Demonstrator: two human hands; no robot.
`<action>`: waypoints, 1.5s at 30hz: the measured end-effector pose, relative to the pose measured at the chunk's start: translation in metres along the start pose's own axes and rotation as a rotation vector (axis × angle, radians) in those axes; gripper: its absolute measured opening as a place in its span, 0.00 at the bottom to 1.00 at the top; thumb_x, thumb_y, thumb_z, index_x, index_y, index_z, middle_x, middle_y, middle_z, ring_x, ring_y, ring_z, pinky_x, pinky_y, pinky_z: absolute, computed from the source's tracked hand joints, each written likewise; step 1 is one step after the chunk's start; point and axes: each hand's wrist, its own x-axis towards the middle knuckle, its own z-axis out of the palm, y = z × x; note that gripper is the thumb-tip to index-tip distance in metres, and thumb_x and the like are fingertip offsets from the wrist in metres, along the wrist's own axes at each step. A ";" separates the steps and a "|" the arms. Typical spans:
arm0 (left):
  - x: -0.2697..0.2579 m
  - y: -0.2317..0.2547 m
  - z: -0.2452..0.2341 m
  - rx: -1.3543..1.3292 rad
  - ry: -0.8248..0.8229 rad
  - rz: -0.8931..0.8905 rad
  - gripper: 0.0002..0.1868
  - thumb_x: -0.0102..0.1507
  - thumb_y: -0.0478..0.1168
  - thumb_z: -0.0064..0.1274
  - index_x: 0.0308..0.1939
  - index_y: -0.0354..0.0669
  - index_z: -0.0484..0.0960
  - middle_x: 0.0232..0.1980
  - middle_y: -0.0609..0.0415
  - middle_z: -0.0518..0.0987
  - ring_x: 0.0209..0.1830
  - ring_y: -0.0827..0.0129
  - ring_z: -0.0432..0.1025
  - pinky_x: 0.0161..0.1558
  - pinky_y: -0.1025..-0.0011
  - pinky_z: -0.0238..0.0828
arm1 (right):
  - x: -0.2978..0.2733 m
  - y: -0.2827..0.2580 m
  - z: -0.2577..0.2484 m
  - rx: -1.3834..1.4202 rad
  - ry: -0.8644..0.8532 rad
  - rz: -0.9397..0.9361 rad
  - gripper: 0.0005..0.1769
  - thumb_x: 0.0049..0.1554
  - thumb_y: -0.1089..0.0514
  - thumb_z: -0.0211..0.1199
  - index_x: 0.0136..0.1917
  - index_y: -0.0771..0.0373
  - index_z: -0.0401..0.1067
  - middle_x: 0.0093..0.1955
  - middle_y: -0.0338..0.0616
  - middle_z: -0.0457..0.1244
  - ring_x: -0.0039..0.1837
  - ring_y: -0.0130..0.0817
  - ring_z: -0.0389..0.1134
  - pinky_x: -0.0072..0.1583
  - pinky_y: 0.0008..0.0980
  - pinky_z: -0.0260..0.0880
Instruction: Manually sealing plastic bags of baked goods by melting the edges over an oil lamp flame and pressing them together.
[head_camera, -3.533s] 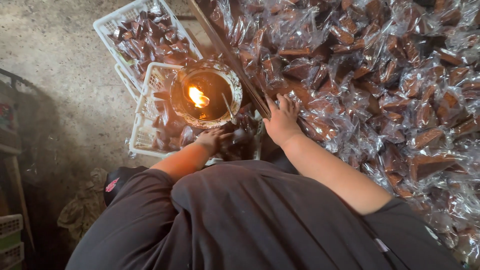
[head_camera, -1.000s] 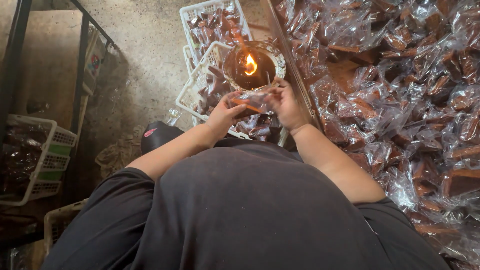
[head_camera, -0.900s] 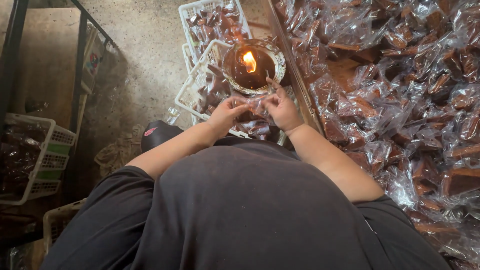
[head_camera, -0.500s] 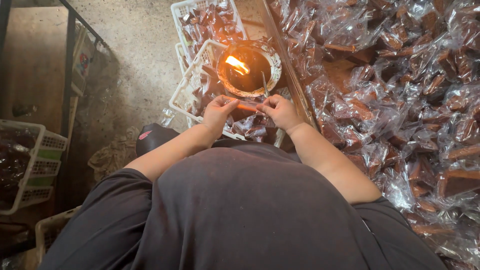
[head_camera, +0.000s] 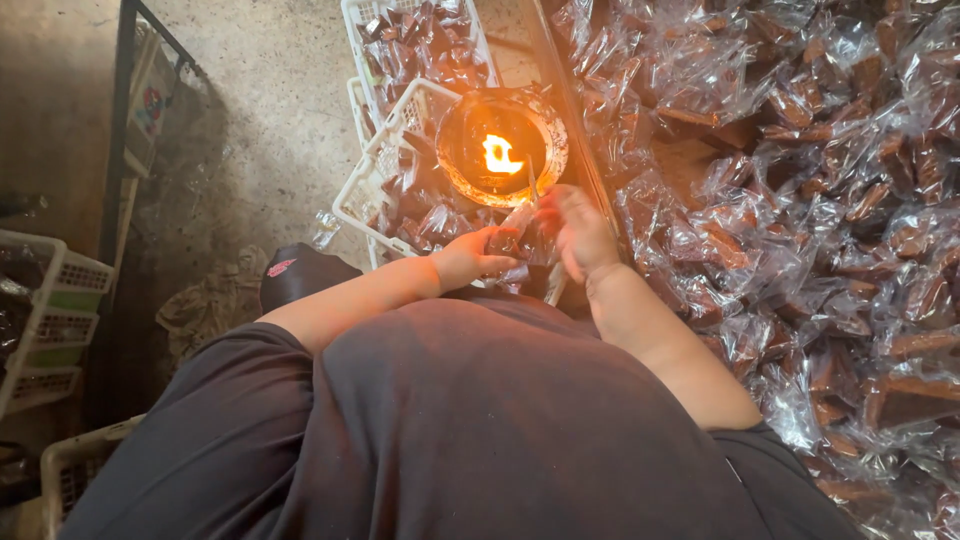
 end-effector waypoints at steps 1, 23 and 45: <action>0.003 0.001 0.005 -0.171 -0.019 0.011 0.25 0.57 0.50 0.69 0.55 0.52 0.80 0.41 0.52 0.84 0.42 0.65 0.78 0.45 0.67 0.78 | 0.000 0.000 0.003 -0.111 -0.045 -0.025 0.09 0.65 0.47 0.62 0.46 0.52 0.73 0.46 0.37 0.69 0.47 0.28 0.72 0.49 0.25 0.77; 0.006 0.026 -0.004 -0.899 0.021 -0.221 0.20 0.63 0.55 0.57 0.51 0.48 0.83 0.33 0.48 0.82 0.26 0.63 0.76 0.27 0.75 0.68 | -0.007 -0.011 0.004 -0.287 0.017 -0.121 0.13 0.67 0.46 0.58 0.56 0.53 0.77 0.49 0.31 0.70 0.49 0.20 0.69 0.48 0.14 0.67; -0.025 0.013 0.001 -0.708 -0.057 -0.228 0.29 0.67 0.57 0.55 0.66 0.49 0.72 0.34 0.30 0.84 0.18 0.57 0.78 0.16 0.78 0.65 | -0.007 -0.018 -0.021 -1.010 -0.156 -0.443 0.04 0.54 0.50 0.70 0.39 0.48 0.81 0.34 0.35 0.68 0.42 0.30 0.69 0.49 0.28 0.69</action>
